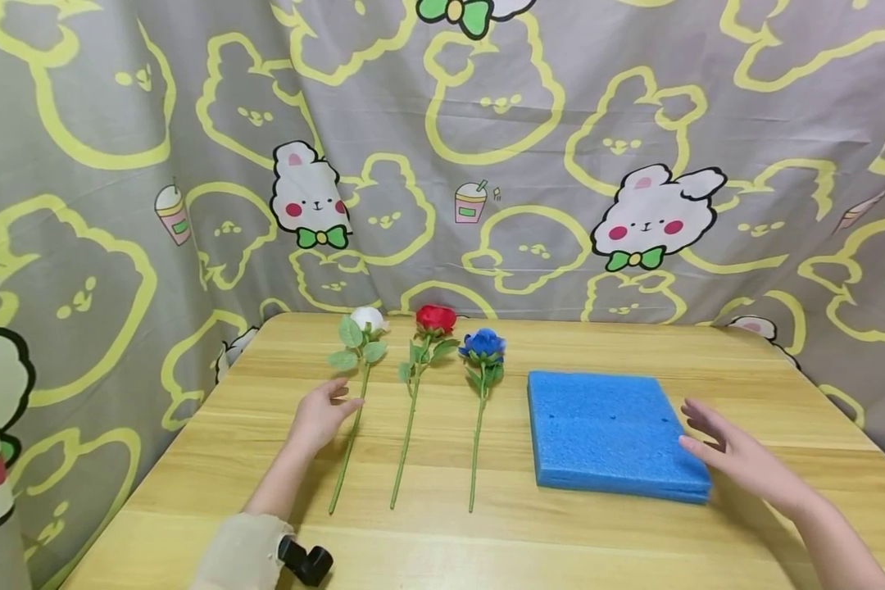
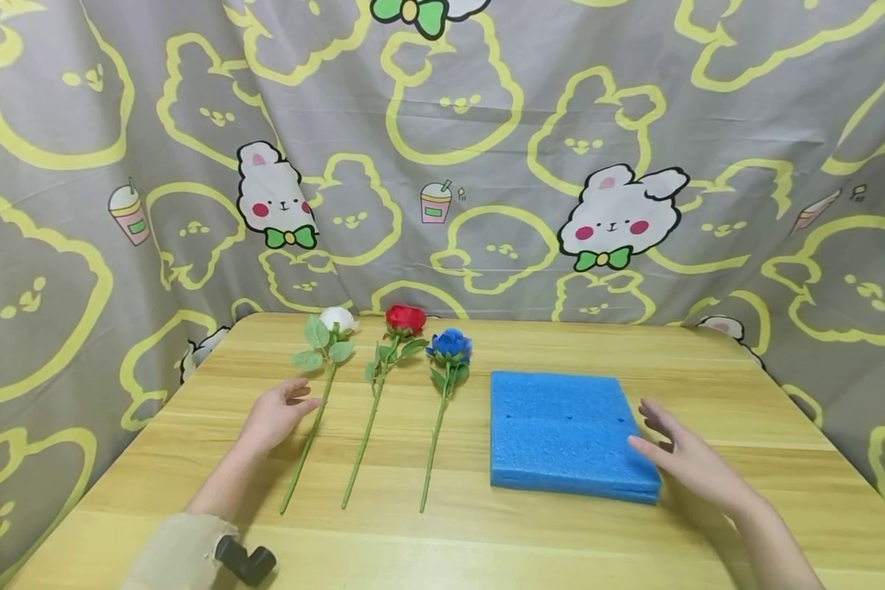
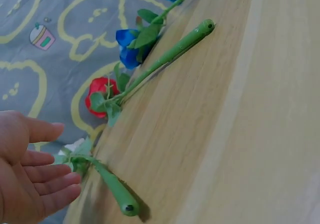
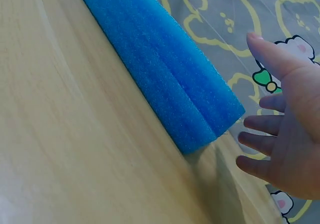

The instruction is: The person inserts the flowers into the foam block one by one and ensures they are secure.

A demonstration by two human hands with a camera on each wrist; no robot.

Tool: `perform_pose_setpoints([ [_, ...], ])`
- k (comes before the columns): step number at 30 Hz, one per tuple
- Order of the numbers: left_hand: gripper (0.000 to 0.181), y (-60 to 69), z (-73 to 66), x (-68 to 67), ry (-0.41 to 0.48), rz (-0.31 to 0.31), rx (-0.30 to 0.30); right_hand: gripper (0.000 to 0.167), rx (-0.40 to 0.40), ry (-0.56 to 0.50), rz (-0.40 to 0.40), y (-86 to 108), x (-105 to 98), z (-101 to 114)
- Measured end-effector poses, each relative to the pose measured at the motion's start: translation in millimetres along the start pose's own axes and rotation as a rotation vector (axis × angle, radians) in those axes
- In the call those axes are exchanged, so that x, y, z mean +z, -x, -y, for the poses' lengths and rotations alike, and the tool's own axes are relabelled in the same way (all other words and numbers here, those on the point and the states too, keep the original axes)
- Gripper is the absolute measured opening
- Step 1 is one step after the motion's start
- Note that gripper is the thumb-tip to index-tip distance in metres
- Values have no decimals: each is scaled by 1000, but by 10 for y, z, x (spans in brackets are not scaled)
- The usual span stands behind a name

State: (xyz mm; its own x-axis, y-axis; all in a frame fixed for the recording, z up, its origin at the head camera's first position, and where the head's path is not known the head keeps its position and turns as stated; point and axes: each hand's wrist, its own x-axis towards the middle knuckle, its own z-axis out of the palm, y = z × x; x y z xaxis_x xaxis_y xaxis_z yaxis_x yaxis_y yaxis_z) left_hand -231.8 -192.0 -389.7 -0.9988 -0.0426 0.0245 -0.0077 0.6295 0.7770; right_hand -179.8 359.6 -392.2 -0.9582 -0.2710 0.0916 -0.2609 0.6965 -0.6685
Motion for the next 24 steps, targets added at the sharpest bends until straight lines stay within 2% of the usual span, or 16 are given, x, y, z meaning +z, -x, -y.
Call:
perform_pose_setpoints([
  [6, 51, -16, 34, 20, 116, 18, -61, 63, -57, -90, 29, 56, 32, -39],
  [12, 51, -25, 70, 40, 223, 50, -93, 62, -37, -180, 79, 105, 40, -92],
  [17, 51, -29, 82, 51, 244, 69, -101, 61, -19, -224, 105, 129, 55, -129],
  [24, 50, -52, 88, 92, 209, 65, -108, 59, -31, -256, 104, 125, 79, -149],
])
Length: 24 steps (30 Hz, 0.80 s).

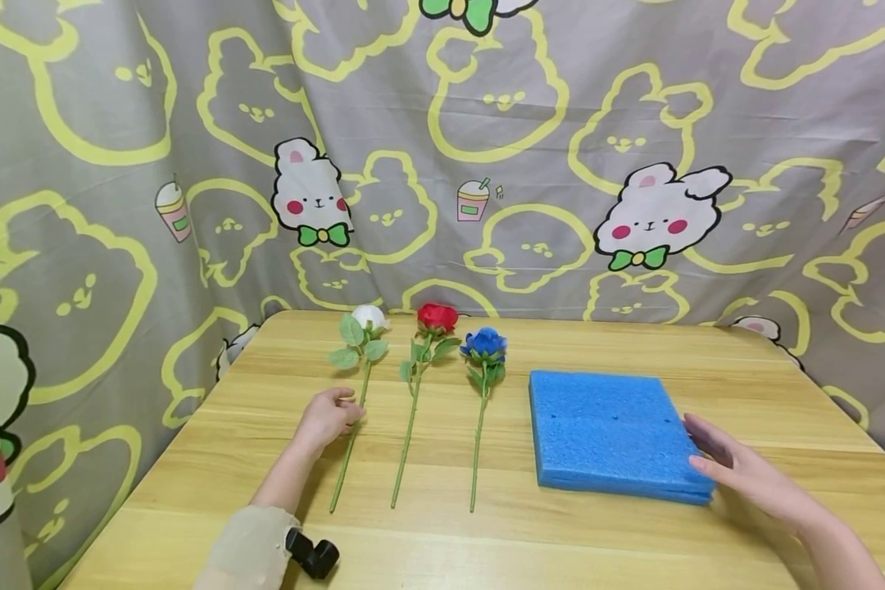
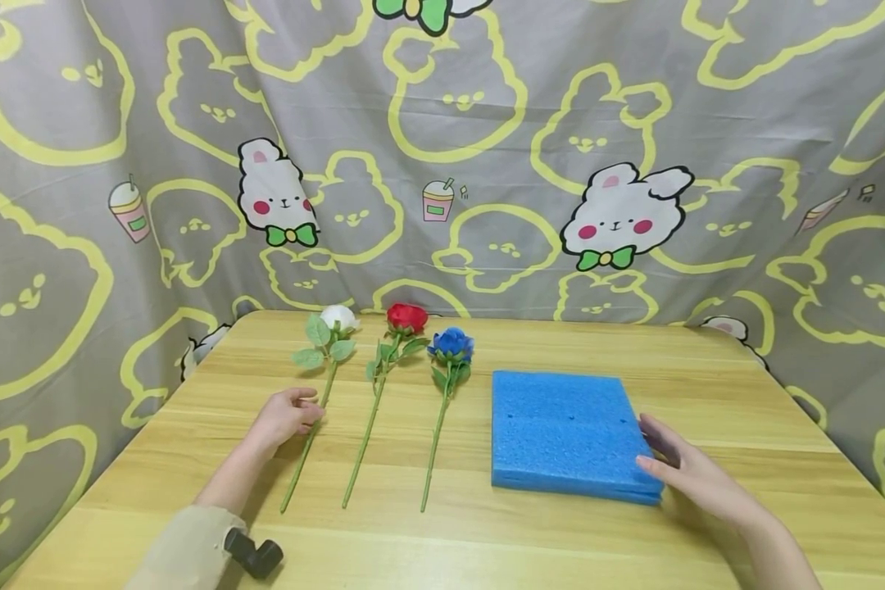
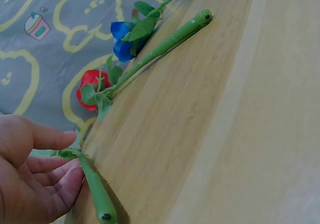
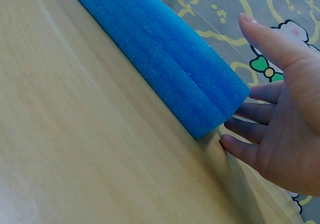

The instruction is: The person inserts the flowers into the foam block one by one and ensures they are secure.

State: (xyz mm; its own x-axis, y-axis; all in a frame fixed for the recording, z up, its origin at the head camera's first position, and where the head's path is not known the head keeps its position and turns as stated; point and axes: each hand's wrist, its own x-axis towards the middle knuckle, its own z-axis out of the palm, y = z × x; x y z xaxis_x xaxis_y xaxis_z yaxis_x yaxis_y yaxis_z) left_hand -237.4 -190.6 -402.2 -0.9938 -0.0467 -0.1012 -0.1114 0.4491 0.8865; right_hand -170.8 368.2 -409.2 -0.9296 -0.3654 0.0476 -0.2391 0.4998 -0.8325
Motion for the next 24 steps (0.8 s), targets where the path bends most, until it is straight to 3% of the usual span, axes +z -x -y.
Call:
perform_pose_setpoints([
  [7, 42, -7, 1, 59, -49, -39, -15, 57, -6, 1, -7, 13, 8, -31],
  [14, 38, -23, -4, 96, -78, -30, -35, 56, 5, -2, -12, 15, 14, -26],
  [24, 34, -28, -67, 84, -11, 21, -86, 55, 2, -2, -15, 15, 1, -21],
])
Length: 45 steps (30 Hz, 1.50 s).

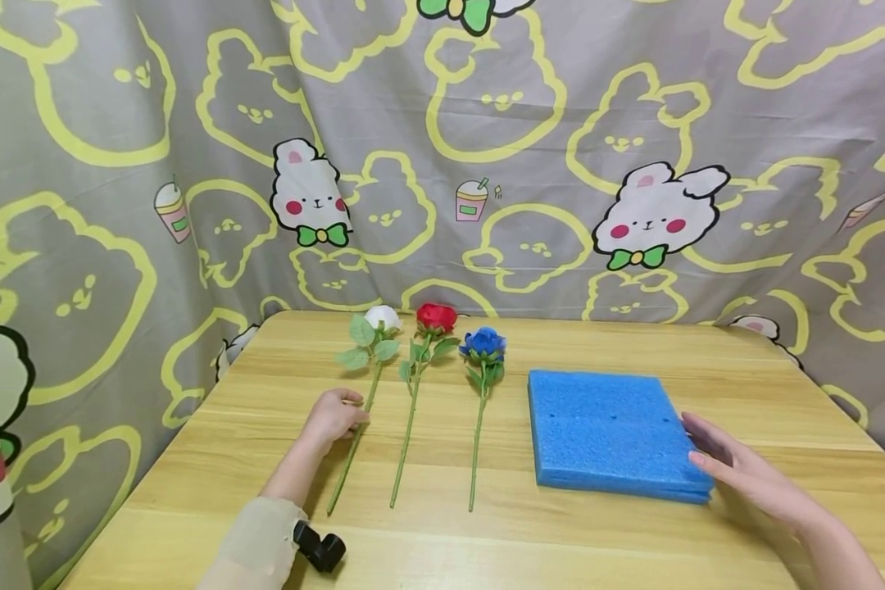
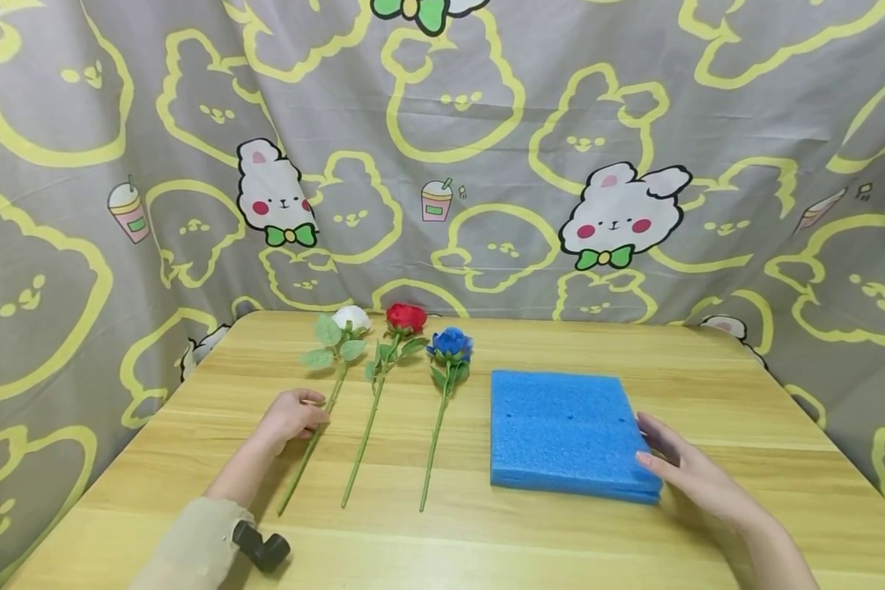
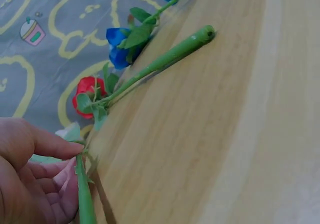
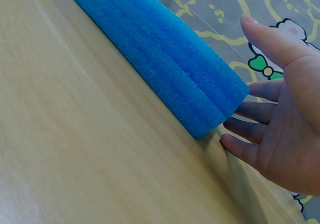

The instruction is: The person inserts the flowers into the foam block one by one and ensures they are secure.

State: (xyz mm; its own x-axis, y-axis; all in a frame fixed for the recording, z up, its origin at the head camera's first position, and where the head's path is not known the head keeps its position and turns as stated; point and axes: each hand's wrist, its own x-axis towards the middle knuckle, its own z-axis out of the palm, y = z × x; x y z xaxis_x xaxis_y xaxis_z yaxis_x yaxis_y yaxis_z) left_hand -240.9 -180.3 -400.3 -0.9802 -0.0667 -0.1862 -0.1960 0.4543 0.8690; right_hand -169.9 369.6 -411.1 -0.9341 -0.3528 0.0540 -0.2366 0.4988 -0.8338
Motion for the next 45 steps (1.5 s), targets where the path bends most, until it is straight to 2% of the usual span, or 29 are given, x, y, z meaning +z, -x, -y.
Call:
perform_pose_setpoints([
  [8, 22, 1, -4, -24, 67, 50, -21, 54, -6, 10, -2, 0, -8, 2],
  [14, 23, 27, -12, -41, 87, 113, -35, 52, -20, 15, -3, 5, -1, -18],
  [23, 21, 31, -14, -57, 215, 218, -27, 52, 1, 22, 0, 2, -4, -3],
  [30, 26, 23, 1, -54, 309, 217, 9, 54, -3, 12, -10, 0, 3, -17],
  [36, 24, 9, -34, -46, 330, 201, 39, 56, -50, -14, 0, 3, 16, -25],
  [41, 26, 26, -104, -41, 342, 179, 57, 61, -89, -44, 40, 10, 8, -41],
  [45, 29, 42, -155, -32, 342, 174, 66, 66, -152, -95, 95, 15, 1, -67],
])
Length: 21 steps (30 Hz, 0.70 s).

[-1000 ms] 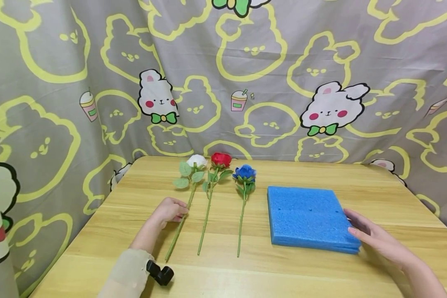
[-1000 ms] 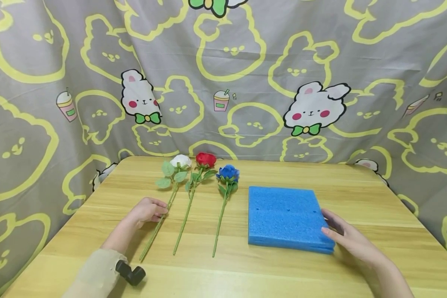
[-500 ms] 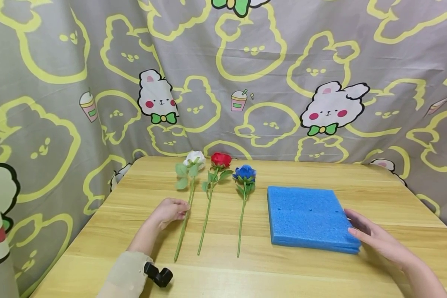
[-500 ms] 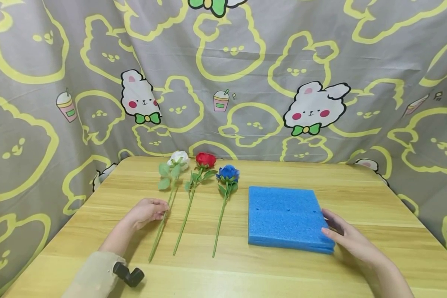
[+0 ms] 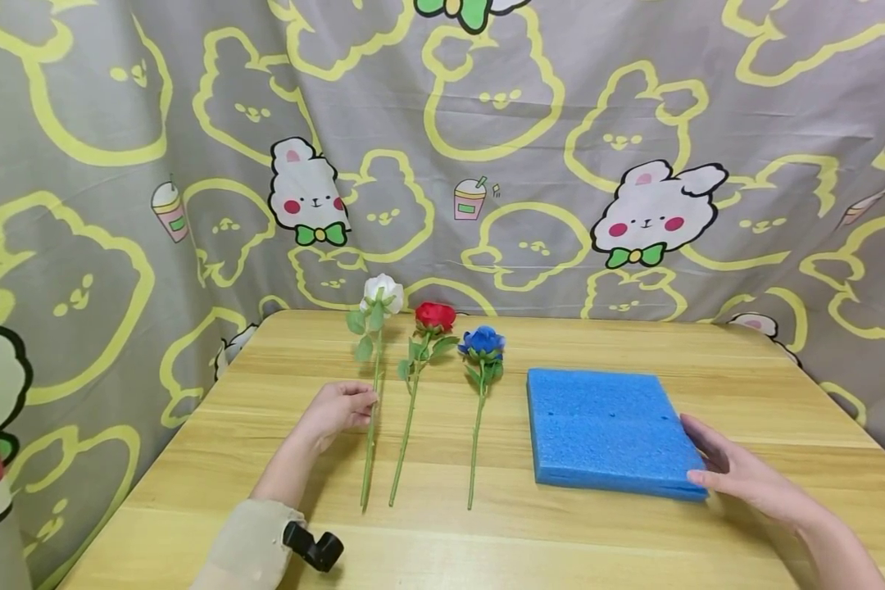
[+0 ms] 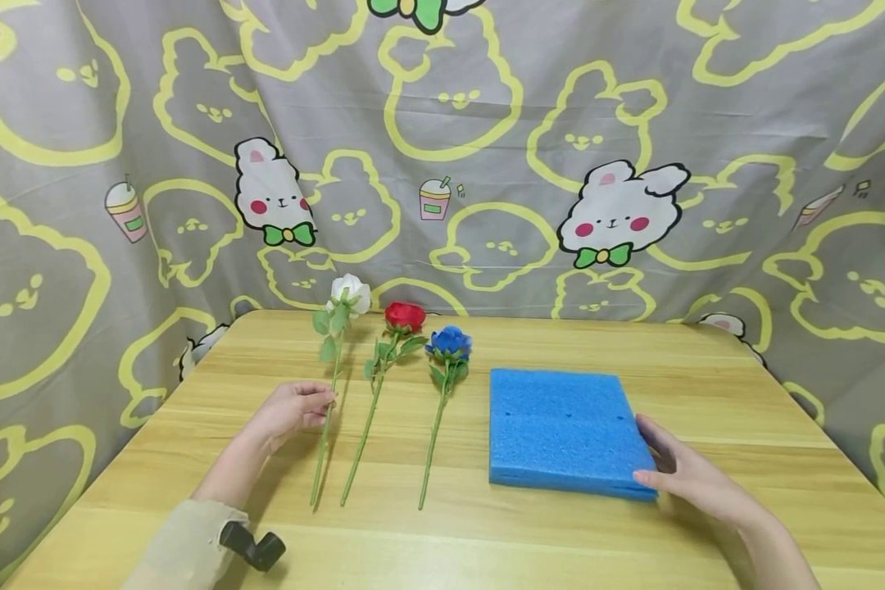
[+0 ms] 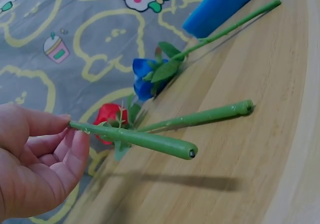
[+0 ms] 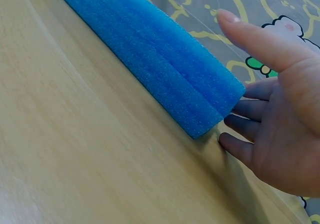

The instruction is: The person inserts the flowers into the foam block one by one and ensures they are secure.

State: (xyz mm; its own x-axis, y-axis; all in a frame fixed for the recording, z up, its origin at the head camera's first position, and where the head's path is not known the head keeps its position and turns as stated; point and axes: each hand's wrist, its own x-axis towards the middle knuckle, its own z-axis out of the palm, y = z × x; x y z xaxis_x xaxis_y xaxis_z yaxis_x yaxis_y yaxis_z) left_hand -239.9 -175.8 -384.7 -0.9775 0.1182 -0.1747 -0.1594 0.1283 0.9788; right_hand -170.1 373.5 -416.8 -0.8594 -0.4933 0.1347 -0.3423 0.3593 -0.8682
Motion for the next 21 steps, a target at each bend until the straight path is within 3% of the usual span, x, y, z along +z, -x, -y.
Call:
perform_pose_setpoints([
  [4, 28, 8, -35, 28, 12, 3, 12, 73, -42, -31, 39, 7, -1, -10],
  [15, 10, 34, -77, 67, 39, 19, 53, 81, -43, -80, 63, -14, 37, 24],
  [21, 16, 40, -99, 104, 49, 19, 61, 79, -34, -107, 78, -22, 40, 38],
])
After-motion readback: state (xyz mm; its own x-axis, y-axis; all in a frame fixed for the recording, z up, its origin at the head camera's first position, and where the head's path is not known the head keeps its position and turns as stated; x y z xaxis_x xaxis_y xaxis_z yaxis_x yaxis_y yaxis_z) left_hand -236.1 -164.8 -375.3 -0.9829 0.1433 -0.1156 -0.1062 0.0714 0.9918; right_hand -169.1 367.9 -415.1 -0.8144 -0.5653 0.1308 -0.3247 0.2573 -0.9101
